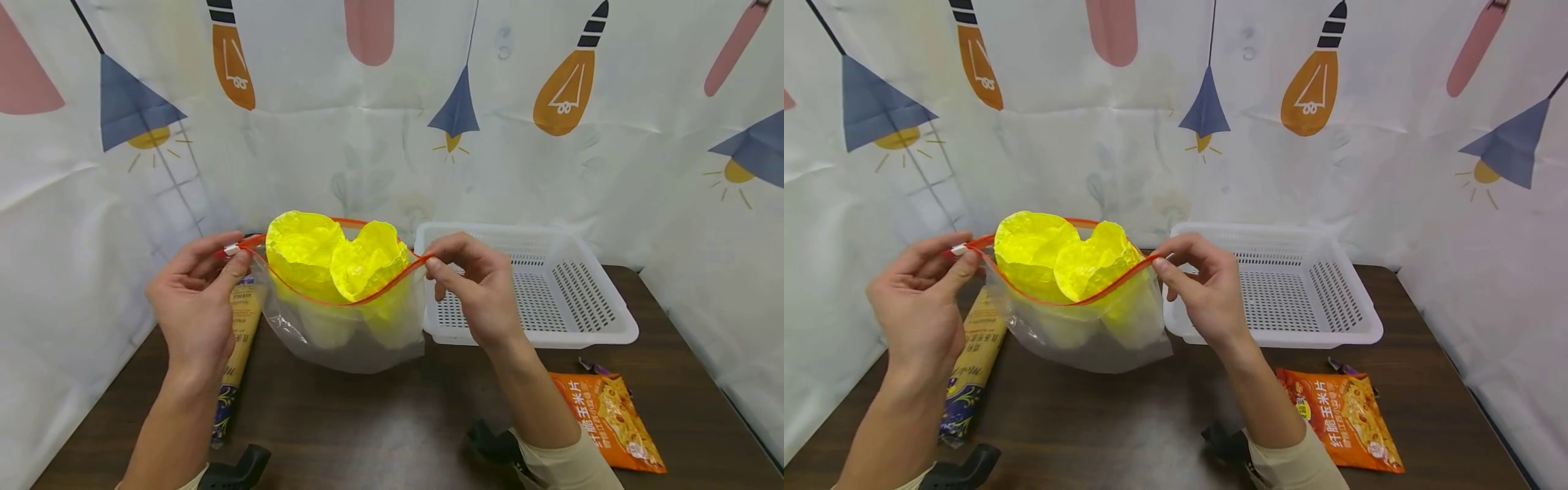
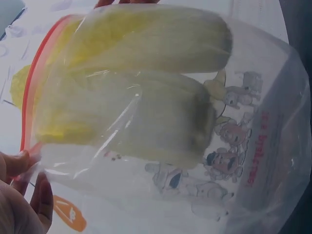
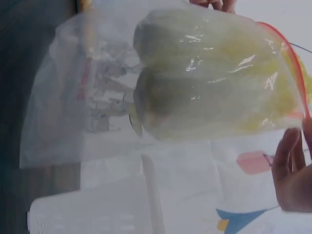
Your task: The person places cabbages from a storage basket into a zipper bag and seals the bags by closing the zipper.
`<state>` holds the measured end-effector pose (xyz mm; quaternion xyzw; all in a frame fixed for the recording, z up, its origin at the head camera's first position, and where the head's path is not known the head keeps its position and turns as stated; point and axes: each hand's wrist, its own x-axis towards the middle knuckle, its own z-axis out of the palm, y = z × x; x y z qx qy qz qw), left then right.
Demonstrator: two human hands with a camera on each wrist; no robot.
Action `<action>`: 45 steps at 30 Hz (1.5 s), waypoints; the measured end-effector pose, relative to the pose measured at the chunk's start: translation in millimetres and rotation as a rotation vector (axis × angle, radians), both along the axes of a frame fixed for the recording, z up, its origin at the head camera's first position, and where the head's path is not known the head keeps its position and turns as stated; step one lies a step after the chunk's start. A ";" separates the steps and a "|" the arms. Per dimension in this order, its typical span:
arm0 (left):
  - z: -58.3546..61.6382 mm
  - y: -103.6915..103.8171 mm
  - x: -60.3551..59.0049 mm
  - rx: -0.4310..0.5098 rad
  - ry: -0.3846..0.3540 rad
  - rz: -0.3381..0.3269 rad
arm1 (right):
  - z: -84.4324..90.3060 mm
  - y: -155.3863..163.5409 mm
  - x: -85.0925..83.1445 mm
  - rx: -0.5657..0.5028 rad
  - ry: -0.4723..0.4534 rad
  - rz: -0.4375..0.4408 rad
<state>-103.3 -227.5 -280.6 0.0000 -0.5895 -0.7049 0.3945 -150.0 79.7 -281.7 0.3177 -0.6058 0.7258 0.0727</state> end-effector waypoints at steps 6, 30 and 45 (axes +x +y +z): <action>0.2 0.8 1.9 -0.087 -0.007 -0.025 | 3.3 0.9 1.4 -0.006 0.013 -0.037; -1.0 0.4 -0.9 0.063 0.144 -0.043 | 0.5 4.5 -4.5 -0.038 -0.101 -0.257; -4.2 -9.5 -4.4 0.136 0.054 -0.017 | -4.6 8.4 -14.5 0.043 -0.259 -0.314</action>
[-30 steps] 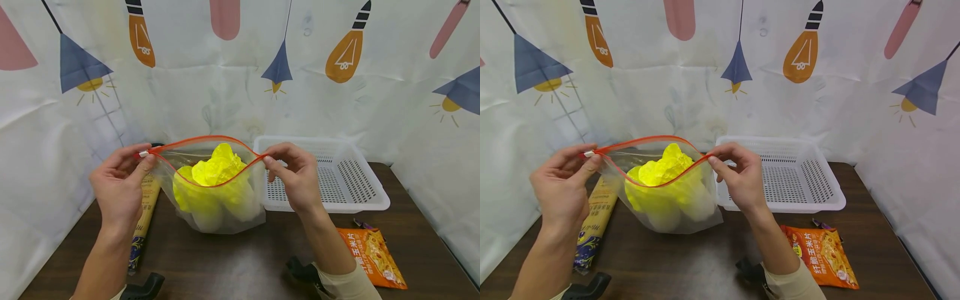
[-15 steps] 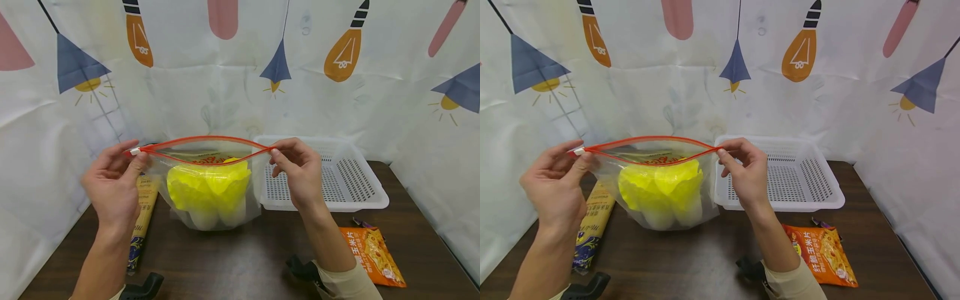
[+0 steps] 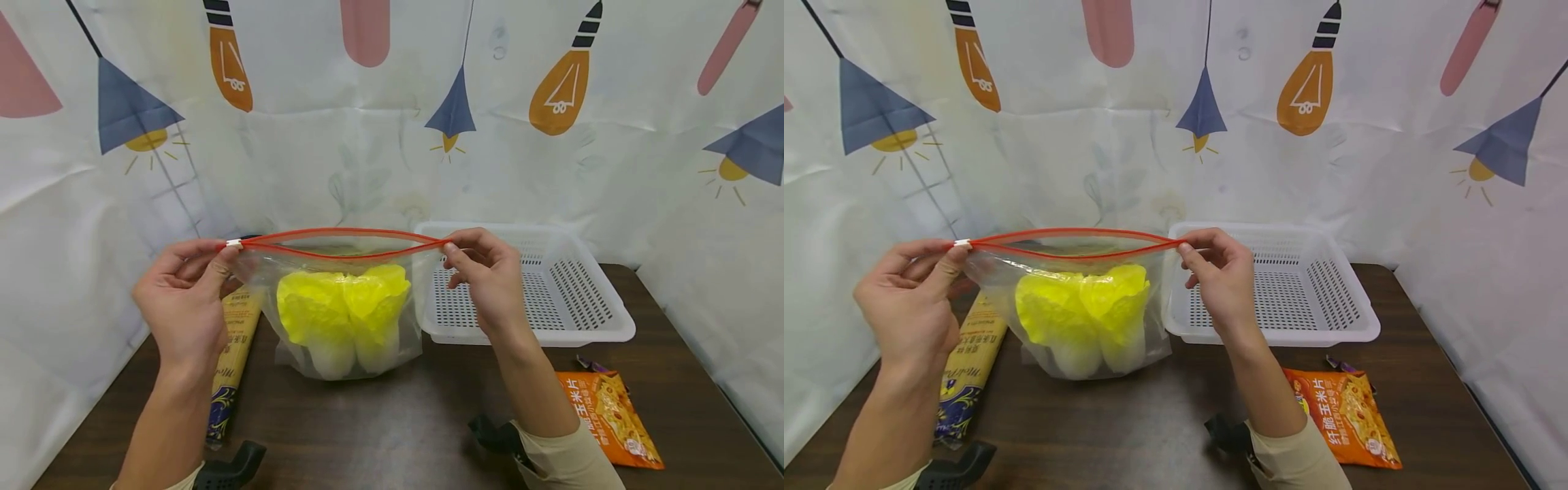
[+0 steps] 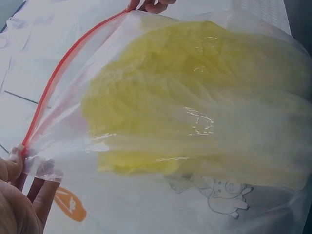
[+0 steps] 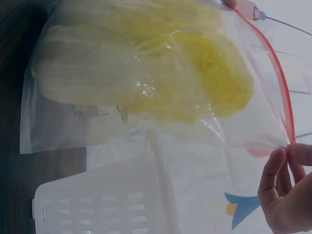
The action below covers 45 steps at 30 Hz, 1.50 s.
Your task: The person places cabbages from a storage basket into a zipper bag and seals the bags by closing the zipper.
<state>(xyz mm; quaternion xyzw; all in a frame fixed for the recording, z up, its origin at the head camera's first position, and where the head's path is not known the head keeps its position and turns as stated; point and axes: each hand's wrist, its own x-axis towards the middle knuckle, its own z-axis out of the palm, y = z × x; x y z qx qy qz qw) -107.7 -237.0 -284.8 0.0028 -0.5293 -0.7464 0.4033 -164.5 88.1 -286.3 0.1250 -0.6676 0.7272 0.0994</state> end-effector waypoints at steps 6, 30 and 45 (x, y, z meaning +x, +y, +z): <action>0.2 -1.2 -0.1 0.004 0.018 -0.033 | -2.0 -3.2 2.0 0.102 0.127 -0.099; 0.5 0.6 1.5 -0.049 0.031 -0.050 | 65.8 -112.0 11.8 0.842 0.616 0.244; -2.1 0.0 2.4 -0.055 0.101 -0.047 | 81.0 -167.8 4.9 1.134 0.654 0.393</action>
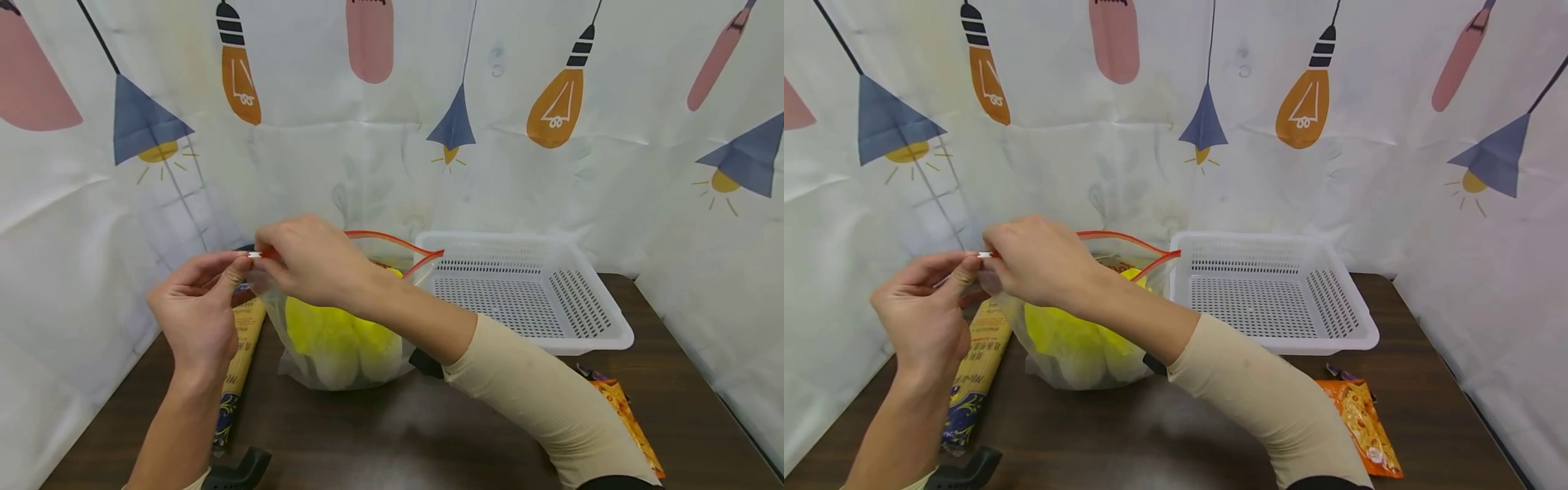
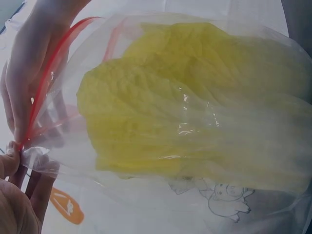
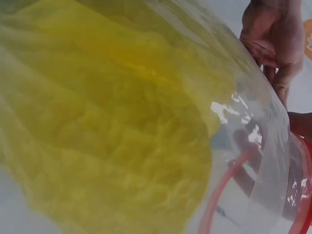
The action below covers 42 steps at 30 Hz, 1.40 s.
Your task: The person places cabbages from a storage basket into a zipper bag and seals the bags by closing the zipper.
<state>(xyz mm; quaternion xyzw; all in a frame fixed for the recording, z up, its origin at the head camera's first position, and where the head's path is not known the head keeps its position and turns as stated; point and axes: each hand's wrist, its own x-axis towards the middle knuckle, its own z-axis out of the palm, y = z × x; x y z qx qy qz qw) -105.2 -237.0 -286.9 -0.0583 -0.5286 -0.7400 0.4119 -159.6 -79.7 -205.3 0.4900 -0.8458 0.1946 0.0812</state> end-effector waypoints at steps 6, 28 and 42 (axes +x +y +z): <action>0.4 2.6 0.4 -0.020 0.015 0.042 | -1.5 -3.2 3.1 -0.017 0.006 -0.029; -5.3 9.6 0.8 -0.009 0.066 0.112 | -6.0 4.0 13.3 0.008 0.059 -0.111; -4.8 11.0 2.6 -0.008 0.121 0.110 | -8.9 23.2 12.0 0.011 0.039 -0.128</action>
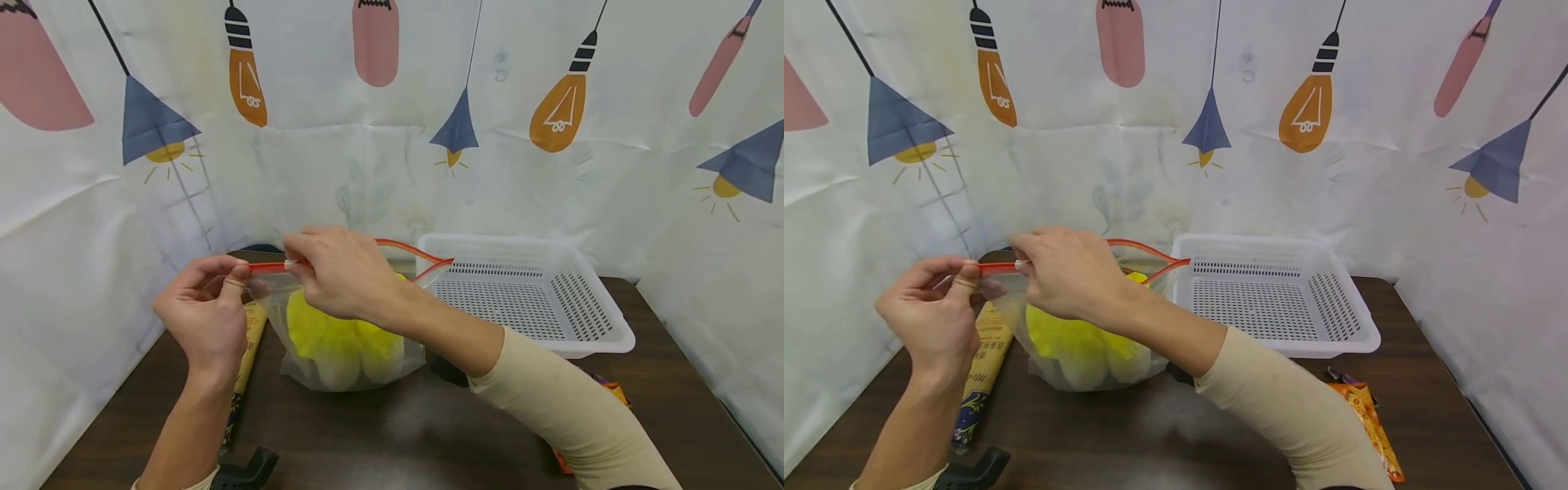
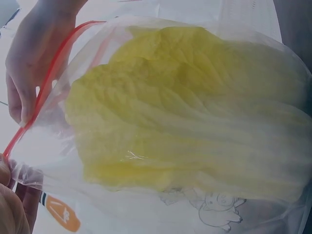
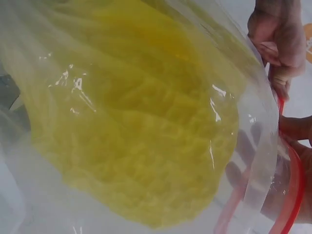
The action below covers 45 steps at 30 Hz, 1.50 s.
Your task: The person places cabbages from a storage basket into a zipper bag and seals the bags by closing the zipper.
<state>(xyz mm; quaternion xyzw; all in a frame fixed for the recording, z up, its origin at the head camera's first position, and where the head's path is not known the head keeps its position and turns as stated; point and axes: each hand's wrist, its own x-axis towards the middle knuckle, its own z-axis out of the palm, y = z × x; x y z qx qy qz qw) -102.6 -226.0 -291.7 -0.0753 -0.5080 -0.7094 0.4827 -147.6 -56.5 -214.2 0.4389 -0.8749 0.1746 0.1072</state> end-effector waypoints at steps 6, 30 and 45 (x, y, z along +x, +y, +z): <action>-0.8 -0.2 -0.2 -0.030 -0.013 0.020 | 0.4 9.3 -0.5 -0.006 -0.025 0.004; -3.7 -1.9 -1.5 -0.002 -0.049 0.071 | -9.8 51.4 -11.1 -0.094 -0.017 -0.014; -4.4 -5.6 -2.9 0.015 -0.051 0.061 | -17.4 77.4 -16.9 -0.151 -0.034 -0.032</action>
